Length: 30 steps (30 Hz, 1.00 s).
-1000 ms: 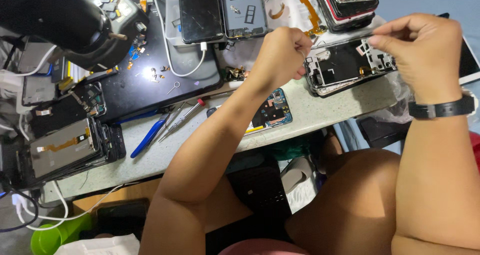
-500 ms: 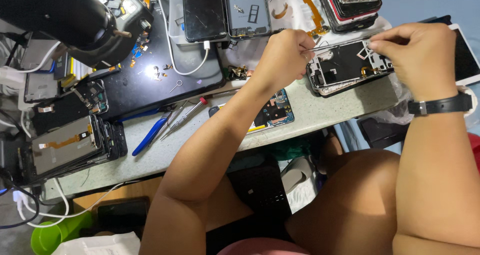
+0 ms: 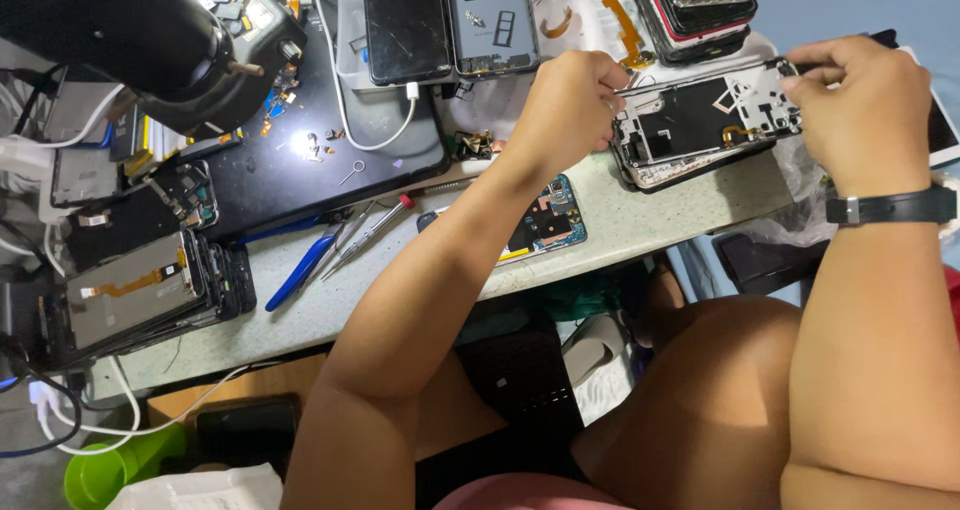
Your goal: The person applies adhesive to a small circular component and places it onto the back camera module of a disassembled smartphone. They then reposition the phone and handle the back cover and internal components.
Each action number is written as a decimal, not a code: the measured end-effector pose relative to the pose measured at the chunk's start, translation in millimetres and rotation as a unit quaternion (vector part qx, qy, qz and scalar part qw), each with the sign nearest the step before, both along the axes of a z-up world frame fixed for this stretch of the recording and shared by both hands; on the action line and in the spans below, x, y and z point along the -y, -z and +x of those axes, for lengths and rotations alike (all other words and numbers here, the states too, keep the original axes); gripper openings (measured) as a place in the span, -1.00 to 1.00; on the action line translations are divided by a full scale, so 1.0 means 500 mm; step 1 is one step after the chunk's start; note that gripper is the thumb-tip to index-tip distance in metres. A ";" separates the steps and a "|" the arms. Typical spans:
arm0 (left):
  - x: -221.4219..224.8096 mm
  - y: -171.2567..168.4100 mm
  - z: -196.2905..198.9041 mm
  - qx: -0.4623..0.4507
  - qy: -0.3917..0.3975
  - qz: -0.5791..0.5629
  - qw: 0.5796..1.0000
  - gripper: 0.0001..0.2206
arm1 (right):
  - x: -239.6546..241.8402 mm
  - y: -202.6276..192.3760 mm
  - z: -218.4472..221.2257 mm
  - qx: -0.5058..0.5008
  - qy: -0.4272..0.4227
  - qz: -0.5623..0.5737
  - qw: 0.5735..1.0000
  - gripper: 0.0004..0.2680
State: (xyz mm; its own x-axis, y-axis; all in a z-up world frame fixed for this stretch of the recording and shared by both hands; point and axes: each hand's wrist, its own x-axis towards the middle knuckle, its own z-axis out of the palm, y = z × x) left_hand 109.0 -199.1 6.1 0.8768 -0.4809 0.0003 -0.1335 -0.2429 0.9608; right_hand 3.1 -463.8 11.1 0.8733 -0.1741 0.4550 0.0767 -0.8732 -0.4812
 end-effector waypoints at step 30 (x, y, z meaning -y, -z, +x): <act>0.031 0.065 0.005 0.299 -0.071 0.093 0.947 -0.87 | -0.042 0.006 0.015 0.015 0.035 -0.121 0.992 -0.68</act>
